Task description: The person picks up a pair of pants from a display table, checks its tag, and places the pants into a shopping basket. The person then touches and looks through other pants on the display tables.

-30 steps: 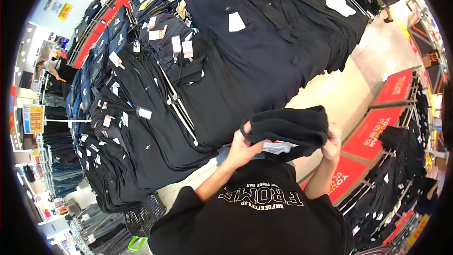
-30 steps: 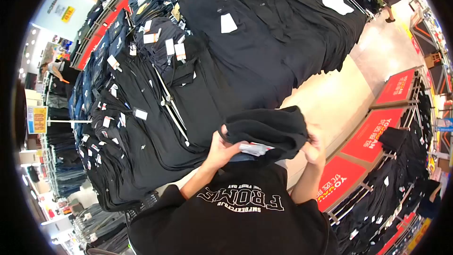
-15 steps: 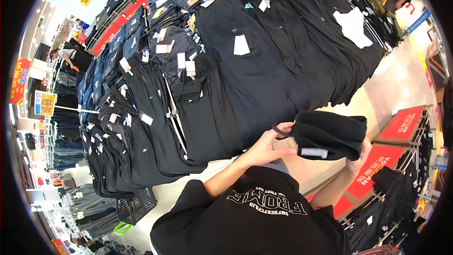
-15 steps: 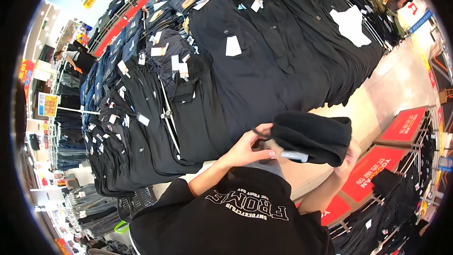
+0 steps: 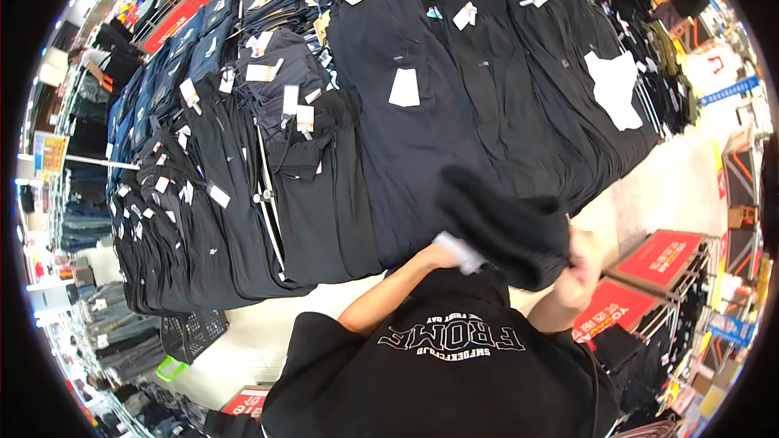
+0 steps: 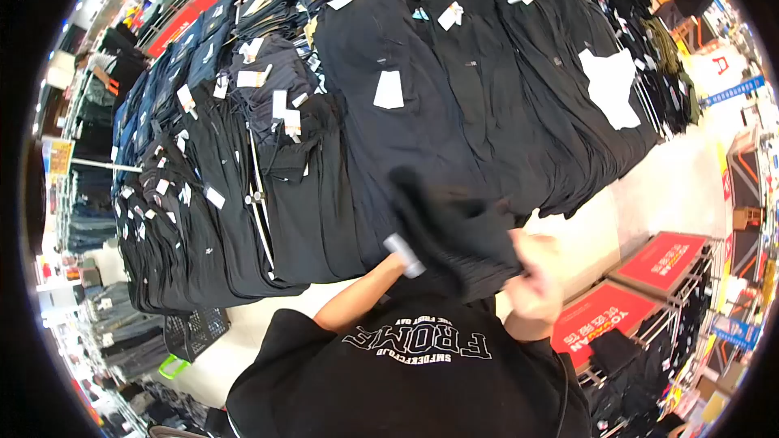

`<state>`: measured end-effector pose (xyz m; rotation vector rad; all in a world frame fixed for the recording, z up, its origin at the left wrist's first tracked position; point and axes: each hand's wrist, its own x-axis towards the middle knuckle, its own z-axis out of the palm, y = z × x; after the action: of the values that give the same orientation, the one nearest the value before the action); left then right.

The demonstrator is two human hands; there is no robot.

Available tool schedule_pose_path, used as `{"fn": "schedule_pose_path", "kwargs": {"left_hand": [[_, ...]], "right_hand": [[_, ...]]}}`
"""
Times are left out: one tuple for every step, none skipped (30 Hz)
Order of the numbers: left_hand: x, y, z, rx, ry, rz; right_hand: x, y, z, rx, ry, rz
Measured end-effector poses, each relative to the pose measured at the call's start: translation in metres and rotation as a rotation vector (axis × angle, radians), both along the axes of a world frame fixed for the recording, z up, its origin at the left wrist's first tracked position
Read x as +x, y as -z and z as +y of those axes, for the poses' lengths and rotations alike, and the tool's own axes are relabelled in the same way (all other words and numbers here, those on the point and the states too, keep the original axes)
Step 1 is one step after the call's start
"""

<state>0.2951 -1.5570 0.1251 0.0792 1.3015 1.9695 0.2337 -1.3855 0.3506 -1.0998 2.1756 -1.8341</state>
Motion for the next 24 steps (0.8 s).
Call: {"fn": "schedule_pose_path", "kwargs": {"left_hand": [[0.003,0.01,-0.004,0.086,-0.091,-0.111],[0.009,0.009,-0.01,0.144,-0.206,-0.146],[0.016,0.007,-0.015,0.19,-0.332,-0.167],[0.021,0.006,-0.015,0.228,-0.439,-0.171],[0.025,0.004,-0.013,0.249,-0.552,-0.167],[0.032,-0.002,-0.011,0.254,-0.658,-0.155],[0.036,-0.004,-0.006,0.262,-0.763,-0.144],[0.038,-0.005,-0.001,0.251,-0.851,-0.133],[0.04,-0.005,0.004,0.244,-0.936,-0.121],[0.041,-0.006,0.007,0.233,-1.007,-0.101],[0.042,-0.007,0.007,0.216,-1.07,-0.08],[0.042,-0.01,0.006,0.193,-1.112,-0.06],[0.044,-0.012,0.004,0.174,-1.153,-0.042],[0.046,-0.015,0.003,0.149,-1.182,-0.022],[0.048,-0.018,0.004,0.132,-1.208,-0.002],[0.052,-0.022,0.002,0.106,-1.227,0.019],[0.058,-0.025,0.0,0.082,-1.245,0.036],[0.065,-0.028,-0.001,0.053,-1.258,0.049],[0.074,-0.031,-0.005,0.02,-1.266,0.062],[0.083,-0.034,-0.008,-0.023,-1.272,0.075],[0.093,-0.039,-0.013,-0.077,-1.28,0.087],[0.103,-0.043,-0.019,-0.13,-1.29,0.104],[0.114,-0.048,-0.029,-0.184,-1.313,0.123],[0.121,-0.053,-0.037,-0.146,-1.36,0.15]], "right_hand": [[-0.002,-0.013,-0.018,-0.018,-0.066,-0.037],[-0.004,-0.02,-0.028,-0.022,-0.15,-0.145],[-0.006,-0.025,-0.035,-0.025,-0.233,-0.253],[-0.008,-0.024,-0.041,-0.065,-0.298,-0.277],[-0.012,-0.019,-0.046,-0.102,-0.364,-0.299],[-0.013,-0.007,-0.051,-0.189,-0.451,-0.32],[-0.015,-0.008,-0.051,-0.143,-0.546,-0.373],[-0.018,-0.01,-0.056,-0.154,-0.596,-0.408],[-0.019,-0.013,-0.063,-0.166,-0.644,-0.444],[-0.021,-0.013,-0.069,-0.18,-0.669,-0.442],[-0.023,-0.013,-0.077,-0.209,-0.639,-0.481],[-0.025,-0.011,-0.083,-0.237,-0.609,-0.524],[-0.029,-0.005,-0.086,-0.237,-0.629,-0.59],[-0.028,-0.002,-0.092,-0.283,-0.593,-0.63],[-0.028,0.0,-0.1,-0.329,-0.559,-0.667],[-0.03,0.006,-0.103,-0.333,-0.572,-0.668],[-0.029,0.013,-0.107,-0.374,-0.603,-0.698],[-0.027,0.013,-0.11,-0.404,-0.598,-0.702],[-0.024,0.012,-0.114,-0.435,-0.588,-0.704],[-0.02,0.011,-0.116,-0.455,-0.587,-0.728],[-0.014,0.012,-0.12,-0.46,-0.606,-0.716],[-0.008,0.015,-0.124,-0.475,-0.603,-0.749],[0.001,0.017,-0.127,-0.487,-0.597,-0.783],[0.014,0.018,-0.131,-0.472,-0.568,-0.805]]}}
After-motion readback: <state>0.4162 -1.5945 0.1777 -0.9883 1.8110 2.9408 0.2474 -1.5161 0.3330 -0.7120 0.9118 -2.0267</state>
